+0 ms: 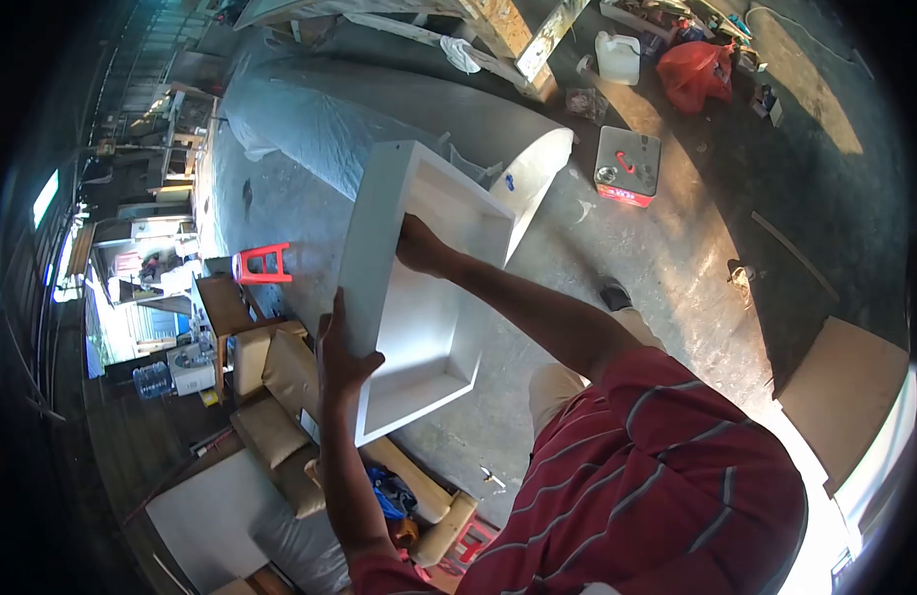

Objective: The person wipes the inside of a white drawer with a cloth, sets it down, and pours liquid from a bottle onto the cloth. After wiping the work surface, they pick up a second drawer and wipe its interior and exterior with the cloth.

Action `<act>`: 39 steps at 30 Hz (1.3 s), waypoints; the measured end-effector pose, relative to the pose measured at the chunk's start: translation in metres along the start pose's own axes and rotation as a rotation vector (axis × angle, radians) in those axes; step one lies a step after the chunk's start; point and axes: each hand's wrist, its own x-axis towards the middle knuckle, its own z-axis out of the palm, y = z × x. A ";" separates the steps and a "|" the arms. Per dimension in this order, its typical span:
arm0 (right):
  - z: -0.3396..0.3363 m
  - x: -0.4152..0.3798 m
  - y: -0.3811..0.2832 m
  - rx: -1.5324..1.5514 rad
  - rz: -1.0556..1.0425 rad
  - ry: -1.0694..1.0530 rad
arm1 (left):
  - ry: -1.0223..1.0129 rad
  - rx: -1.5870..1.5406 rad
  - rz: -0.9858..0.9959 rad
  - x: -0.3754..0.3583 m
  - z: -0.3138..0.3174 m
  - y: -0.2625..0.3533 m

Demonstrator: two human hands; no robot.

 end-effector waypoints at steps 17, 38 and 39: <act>-0.008 0.170 0.048 -0.011 -0.006 0.322 | -0.069 0.128 0.173 0.214 0.008 -0.125; 0.027 0.151 0.085 -0.180 -0.246 0.625 | -0.208 0.100 0.236 0.205 0.015 -0.125; 0.016 0.163 0.090 -0.140 -0.125 0.680 | -0.207 0.062 0.215 0.204 0.014 -0.125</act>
